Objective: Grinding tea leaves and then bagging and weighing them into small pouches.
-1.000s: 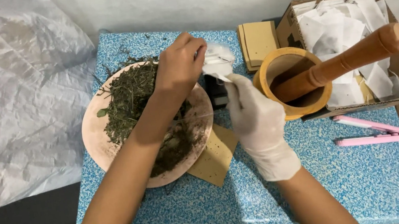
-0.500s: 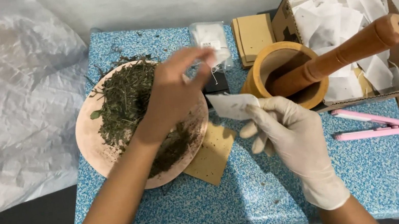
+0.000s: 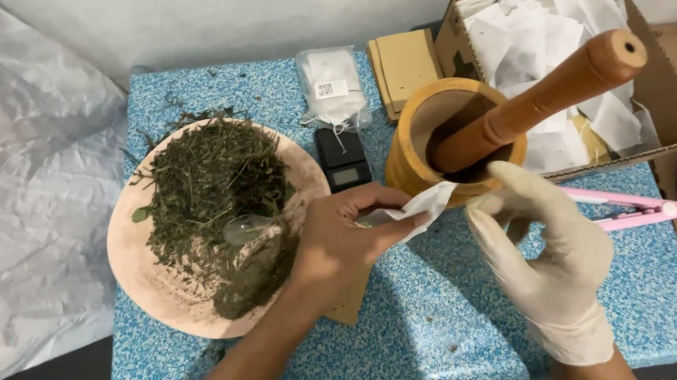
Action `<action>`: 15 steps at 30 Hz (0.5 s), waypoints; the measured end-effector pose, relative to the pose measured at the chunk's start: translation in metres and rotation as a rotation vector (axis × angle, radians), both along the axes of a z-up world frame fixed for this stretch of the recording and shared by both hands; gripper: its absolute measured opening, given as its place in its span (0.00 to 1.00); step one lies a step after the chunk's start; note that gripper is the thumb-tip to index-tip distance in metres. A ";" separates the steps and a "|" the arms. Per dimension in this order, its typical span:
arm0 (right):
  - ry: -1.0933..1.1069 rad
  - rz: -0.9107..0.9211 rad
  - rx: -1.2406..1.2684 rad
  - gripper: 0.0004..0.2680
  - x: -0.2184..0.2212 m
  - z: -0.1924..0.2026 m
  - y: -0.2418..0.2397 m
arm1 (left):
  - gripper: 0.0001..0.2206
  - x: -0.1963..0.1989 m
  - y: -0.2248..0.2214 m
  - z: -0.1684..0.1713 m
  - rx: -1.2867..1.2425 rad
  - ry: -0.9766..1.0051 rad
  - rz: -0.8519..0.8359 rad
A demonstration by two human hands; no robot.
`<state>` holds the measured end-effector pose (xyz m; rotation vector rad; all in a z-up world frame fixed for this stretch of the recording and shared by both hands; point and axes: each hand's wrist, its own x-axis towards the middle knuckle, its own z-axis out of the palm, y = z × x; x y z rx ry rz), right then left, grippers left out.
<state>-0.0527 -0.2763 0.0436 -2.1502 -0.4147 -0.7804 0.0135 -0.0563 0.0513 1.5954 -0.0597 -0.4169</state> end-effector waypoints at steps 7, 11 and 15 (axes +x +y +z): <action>-0.099 -0.006 -0.145 0.20 0.001 -0.041 -0.028 | 0.10 -0.019 -0.001 -0.047 -0.183 -0.317 -0.005; -0.078 0.117 -0.150 0.16 0.006 -0.040 -0.022 | 0.11 -0.020 0.002 -0.060 -0.348 -0.421 -0.123; -0.096 0.193 -0.160 0.08 0.009 -0.037 -0.024 | 0.11 -0.019 0.004 -0.057 -0.282 -0.414 -0.174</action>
